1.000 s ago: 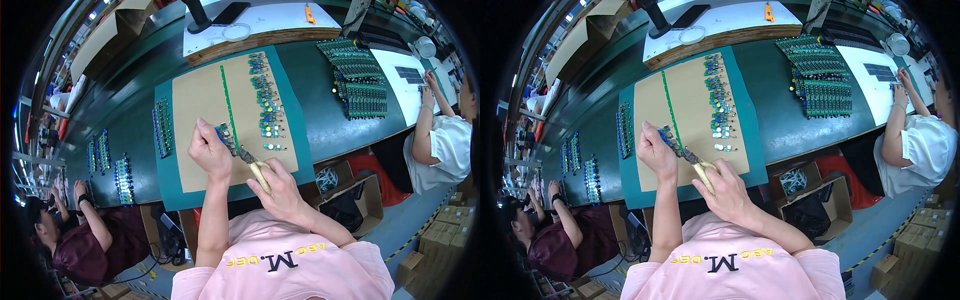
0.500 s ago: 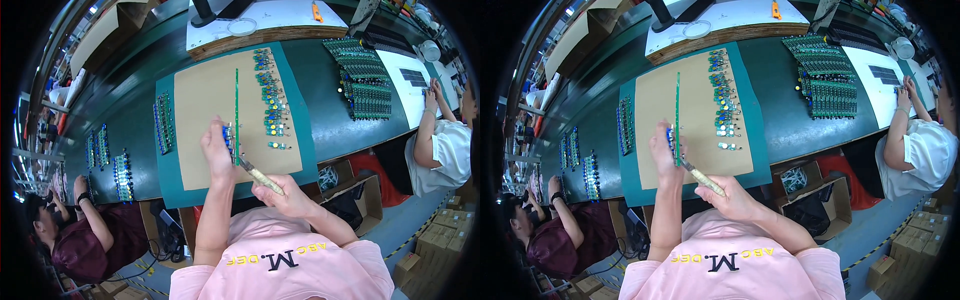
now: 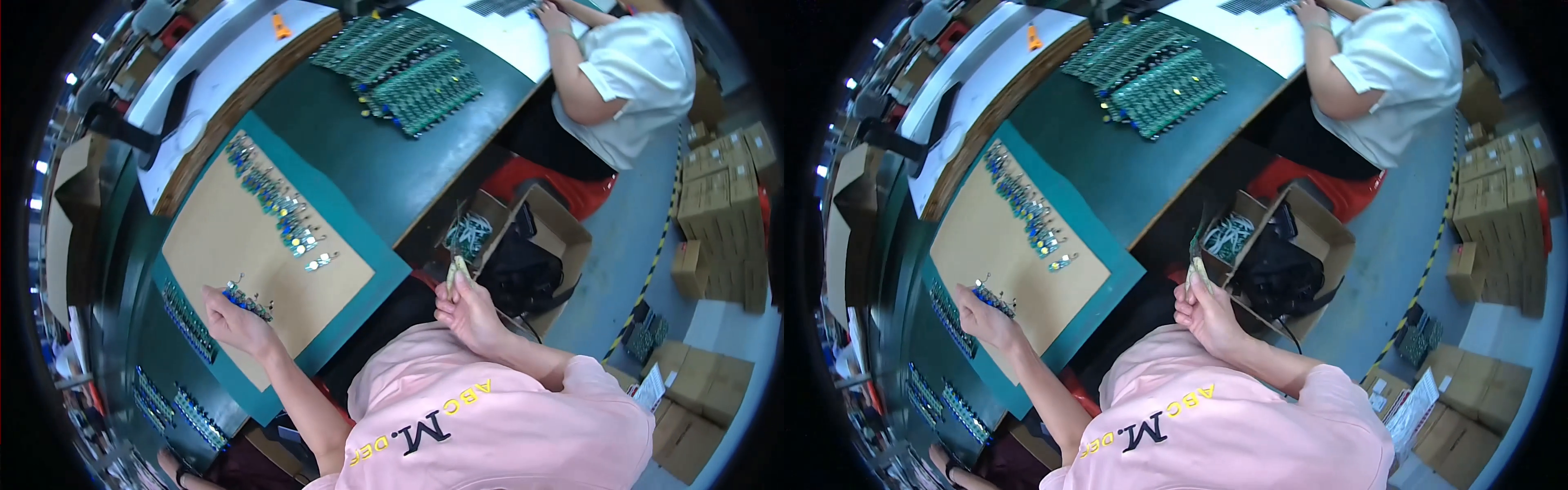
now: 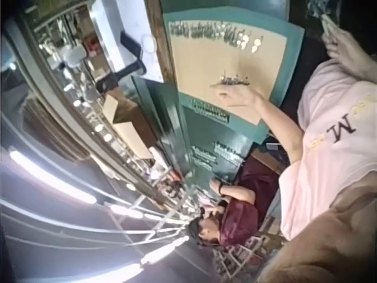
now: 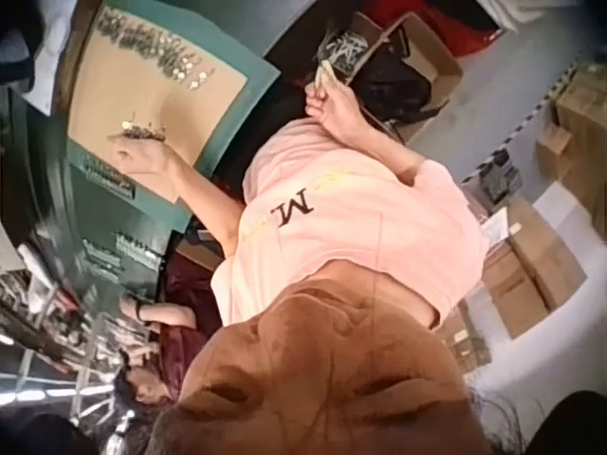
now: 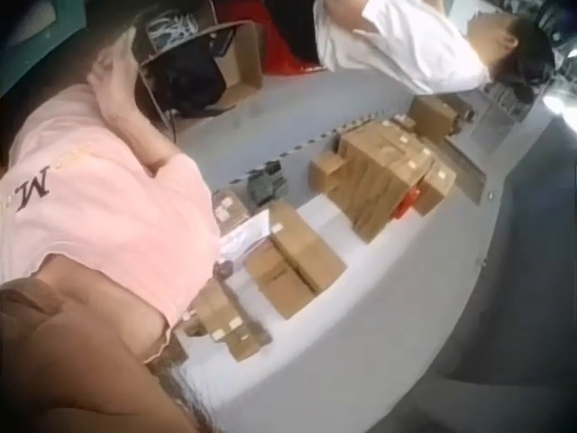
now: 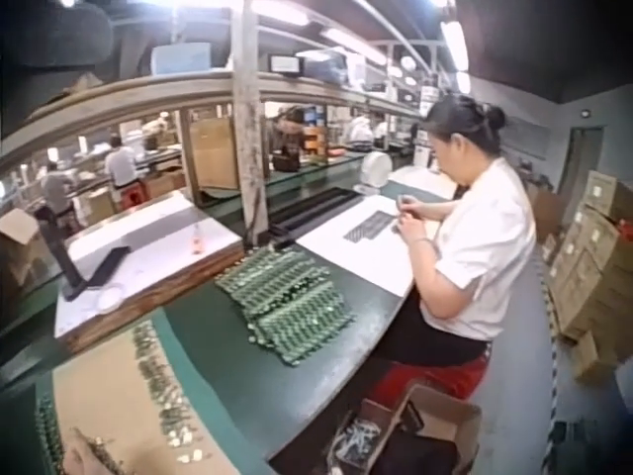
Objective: The person assembles electronic components onto printed circuit boards by hand at a production station.
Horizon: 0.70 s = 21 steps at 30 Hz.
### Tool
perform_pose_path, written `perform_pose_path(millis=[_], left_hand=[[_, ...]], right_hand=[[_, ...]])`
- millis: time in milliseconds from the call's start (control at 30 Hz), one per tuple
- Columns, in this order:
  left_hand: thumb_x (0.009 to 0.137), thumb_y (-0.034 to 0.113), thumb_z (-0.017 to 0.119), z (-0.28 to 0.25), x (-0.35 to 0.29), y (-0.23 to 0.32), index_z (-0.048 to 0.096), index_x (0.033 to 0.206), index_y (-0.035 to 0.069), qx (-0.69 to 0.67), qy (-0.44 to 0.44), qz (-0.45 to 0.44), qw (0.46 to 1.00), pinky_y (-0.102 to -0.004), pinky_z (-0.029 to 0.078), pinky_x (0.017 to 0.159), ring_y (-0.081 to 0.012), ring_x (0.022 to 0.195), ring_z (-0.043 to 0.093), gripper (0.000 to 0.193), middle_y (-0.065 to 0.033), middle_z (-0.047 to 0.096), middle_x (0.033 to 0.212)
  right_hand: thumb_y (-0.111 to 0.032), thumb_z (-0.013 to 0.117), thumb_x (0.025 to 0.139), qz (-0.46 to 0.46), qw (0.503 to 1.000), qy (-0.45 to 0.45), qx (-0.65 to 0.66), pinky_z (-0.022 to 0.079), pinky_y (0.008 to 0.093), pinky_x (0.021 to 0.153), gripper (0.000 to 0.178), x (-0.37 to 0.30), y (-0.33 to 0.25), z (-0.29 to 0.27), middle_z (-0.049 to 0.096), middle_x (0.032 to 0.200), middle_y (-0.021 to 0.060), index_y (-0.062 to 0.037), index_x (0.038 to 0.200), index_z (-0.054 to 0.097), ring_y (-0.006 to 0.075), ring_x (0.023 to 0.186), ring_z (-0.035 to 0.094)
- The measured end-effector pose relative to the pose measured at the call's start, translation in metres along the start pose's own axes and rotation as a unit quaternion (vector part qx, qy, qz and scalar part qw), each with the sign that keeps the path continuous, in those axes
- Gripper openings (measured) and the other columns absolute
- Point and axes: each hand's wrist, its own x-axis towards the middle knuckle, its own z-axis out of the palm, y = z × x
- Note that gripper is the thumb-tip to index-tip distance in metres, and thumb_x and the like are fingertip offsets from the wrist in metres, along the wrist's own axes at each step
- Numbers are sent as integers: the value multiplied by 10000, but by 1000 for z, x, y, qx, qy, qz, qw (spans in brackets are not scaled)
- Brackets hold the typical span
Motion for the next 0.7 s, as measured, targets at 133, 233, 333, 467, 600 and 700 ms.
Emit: perform_pose_path(millis=[133, 233, 333, 467, 600, 700], left_hand=[[1067, 229, 445, 10, -17, 13, 456, 680, 67, 14, -53, 33, 998, -236, 330, 576, -80, 577, 345, 419, 41, 426, 616], [1067, 227, 445, 14, -24, 21, 461, 684, 71, 10, -67, 27, 997, -233, 328, 576, -74, 575, 344, 415, 41, 426, 616], [1068, 226, 446, 14, -28, 24, 467, 688, 74, 10, -73, 19, 997, -231, 325, 576, -68, 573, 344, 410, 41, 427, 617], [1072, 243, 449, 19, -35, 25, 469, 689, 76, 7, -96, 12, 995, -227, 323, 576, -66, 573, 341, 418, 45, 428, 617], [1072, 239, 452, 20, -34, 22, 477, 687, 77, 9, -98, 2, 995, -220, 322, 575, -60, 570, 343, 418, 47, 429, 617], [1071, 234, 454, 21, -36, 20, 483, 685, 79, 15, -102, -9, 995, -218, 323, 574, -58, 569, 345, 418, 48, 431, 616]], right_hand=[[-353, 562, 1041, 19, 987, 70, 140, 367, 264, 563, 370, 29, 11, -42, 559, 882, 80, -100, 781, 491, 131, 668, 437], [-374, 572, 1034, 12, 981, 92, 173, 366, 272, 556, 370, 82, 15, -85, 571, 861, 86, -99, 793, 516, 145, 658, 470], [-390, 587, 1022, 1, 961, 218, 171, 378, 275, 538, 376, 145, 18, -124, 569, 800, 87, -103, 789, 516, 157, 627, 493], [-397, 589, 1018, 1, 954, 247, 170, 392, 279, 520, 372, 196, 20, -164, 564, 749, 83, -100, 801, 531, 166, 598, 504], [-409, 575, 1020, -49, 964, 242, 100, 403, 294, 514, 382, 216, 5, -153, 562, 742, 79, -99, 802, 536, 168, 585, 499], [-402, 574, 1020, -76, 964, 243, 82, 413, 300, 524, 370, 210, -4, -145, 566, 755, 79, -94, 816, 542, 169, 593, 504]])
